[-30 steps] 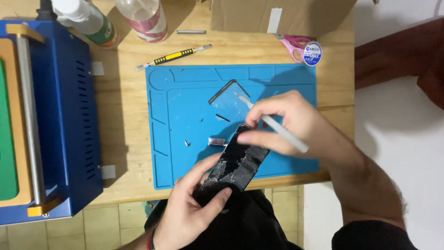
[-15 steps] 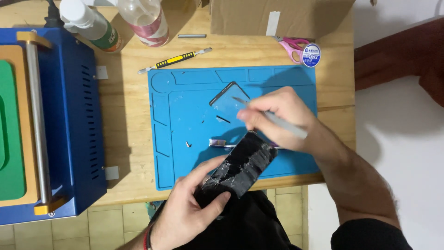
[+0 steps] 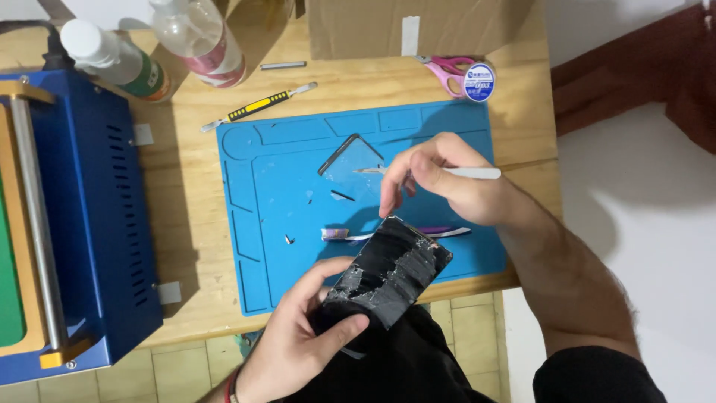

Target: Repairing a mobile phone by cleaning the frame and prying off the broken screen using specialized tools

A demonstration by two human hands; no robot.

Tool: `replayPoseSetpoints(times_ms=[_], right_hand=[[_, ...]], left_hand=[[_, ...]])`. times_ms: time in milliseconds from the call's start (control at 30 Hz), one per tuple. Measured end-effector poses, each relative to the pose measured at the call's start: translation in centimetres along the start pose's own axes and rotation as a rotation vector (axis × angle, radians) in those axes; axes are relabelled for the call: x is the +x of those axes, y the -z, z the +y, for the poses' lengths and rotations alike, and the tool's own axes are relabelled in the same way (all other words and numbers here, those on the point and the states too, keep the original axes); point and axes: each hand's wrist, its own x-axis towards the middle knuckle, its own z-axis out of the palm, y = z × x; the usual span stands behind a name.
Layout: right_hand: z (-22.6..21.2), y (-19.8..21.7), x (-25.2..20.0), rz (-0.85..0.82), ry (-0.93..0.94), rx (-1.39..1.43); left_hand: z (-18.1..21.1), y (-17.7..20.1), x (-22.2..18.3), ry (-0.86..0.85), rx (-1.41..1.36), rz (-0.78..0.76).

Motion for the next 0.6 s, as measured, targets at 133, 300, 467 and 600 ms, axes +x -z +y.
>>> replayPoseSetpoints(times_ms=[133,300,467,600], right_hand=[[0.2,0.4,-0.3,0.016,0.054,0.013],[-0.6,0.7,-0.3,-0.084,0.058,0.090],[-0.6,0.5,-0.2,-0.351,-0.190,-0.225],[2.6,1.0,-0.6,-0.195,-0.235,-0.058]], left_hand=[[0.2,-0.1,0.2,0.002,-0.101,-0.072],[0.2,-0.2,0.3,-0.054,-0.037,-0.036],[3.6,0.4,0.6,-0.199,0.446,-0.118],[4.7,3.3,0.0,-0.265,0.148,-0.129]])
